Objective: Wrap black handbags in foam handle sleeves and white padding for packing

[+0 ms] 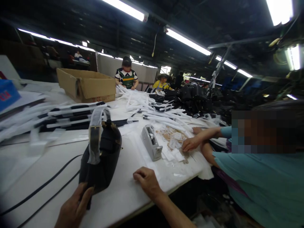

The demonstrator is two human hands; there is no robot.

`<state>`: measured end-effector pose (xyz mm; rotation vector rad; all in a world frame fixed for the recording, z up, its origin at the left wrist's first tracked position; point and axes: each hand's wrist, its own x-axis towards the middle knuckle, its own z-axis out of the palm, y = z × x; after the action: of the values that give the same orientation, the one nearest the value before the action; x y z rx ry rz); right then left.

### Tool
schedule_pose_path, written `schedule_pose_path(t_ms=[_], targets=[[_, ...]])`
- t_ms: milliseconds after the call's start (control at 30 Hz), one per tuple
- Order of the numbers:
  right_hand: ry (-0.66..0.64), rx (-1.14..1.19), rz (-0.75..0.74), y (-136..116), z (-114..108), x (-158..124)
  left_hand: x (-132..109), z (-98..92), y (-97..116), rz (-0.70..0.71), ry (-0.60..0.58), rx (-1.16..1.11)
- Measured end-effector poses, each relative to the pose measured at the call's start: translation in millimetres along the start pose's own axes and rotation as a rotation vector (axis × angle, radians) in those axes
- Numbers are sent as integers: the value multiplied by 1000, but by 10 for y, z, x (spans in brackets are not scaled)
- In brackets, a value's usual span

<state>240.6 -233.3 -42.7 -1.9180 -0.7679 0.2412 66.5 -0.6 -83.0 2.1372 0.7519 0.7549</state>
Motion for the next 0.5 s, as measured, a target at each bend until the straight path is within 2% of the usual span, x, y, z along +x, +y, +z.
schedule_pose_path(t_ms=[133,233,367,500], targets=[[319,-283,-23,291,-657,-90,19,5,-73,129,13,34],[453,-409,3,476,-1023,-107,29,15,-73,135,-7,62],[520,-560,-92,786,-1276,-56,13,39,-90,115,19,48],[439,-728,-229,1318,-1371,94,-35,47,-64,121,69,-33]])
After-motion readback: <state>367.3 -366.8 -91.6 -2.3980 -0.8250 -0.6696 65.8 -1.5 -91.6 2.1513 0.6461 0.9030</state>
